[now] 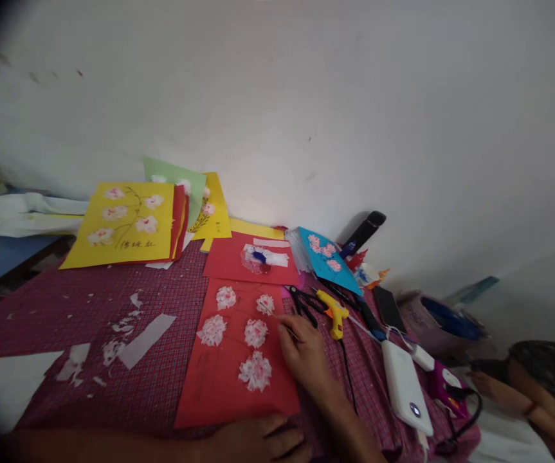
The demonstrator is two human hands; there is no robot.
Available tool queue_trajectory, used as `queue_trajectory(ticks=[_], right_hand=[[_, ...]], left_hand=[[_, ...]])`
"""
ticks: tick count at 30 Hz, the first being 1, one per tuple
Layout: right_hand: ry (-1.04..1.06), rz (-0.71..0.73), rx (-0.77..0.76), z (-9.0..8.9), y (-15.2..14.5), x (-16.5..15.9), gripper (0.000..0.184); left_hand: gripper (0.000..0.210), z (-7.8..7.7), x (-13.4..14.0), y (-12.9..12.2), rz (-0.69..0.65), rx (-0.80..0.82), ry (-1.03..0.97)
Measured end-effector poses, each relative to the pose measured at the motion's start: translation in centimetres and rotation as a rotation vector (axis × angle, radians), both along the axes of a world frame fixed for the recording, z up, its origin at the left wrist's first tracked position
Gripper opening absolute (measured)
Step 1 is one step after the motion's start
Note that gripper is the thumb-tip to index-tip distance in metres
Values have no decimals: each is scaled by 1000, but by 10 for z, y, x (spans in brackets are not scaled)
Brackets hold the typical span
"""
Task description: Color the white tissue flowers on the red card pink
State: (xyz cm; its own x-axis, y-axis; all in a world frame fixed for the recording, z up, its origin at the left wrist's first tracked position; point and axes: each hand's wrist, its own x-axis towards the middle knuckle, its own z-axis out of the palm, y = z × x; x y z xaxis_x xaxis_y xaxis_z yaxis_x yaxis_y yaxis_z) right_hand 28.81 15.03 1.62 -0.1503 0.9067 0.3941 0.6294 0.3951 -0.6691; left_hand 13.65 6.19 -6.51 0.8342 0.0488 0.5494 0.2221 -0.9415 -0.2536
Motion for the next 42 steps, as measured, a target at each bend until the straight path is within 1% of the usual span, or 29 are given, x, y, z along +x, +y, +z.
queue_trajectory(ticks=[9,15,19,23,27,35,42], right_hand=[[0,11,-8,3,-5,2,22],[-23,7,-2,0,-9,4,22],[-42,1,13,-2,-8,5,22],[-53,9,46,-6,-11,15,22],[-75,10,62,-10,-17,22,21],[-72,9,74,-12,-12,20,21],[-73,-29,59,-9,-23,27,21]], left_hand=[[38,2,0,0,-10,-29,37],[42,4,0,-1,-14,-23,54],[41,3,0,0,-10,-12,40],[38,2,0,0,-3,5,16],[36,2,0,0,-4,1,42],[39,4,0,2,-20,-12,10],[38,4,-1,-1,0,-24,15]])
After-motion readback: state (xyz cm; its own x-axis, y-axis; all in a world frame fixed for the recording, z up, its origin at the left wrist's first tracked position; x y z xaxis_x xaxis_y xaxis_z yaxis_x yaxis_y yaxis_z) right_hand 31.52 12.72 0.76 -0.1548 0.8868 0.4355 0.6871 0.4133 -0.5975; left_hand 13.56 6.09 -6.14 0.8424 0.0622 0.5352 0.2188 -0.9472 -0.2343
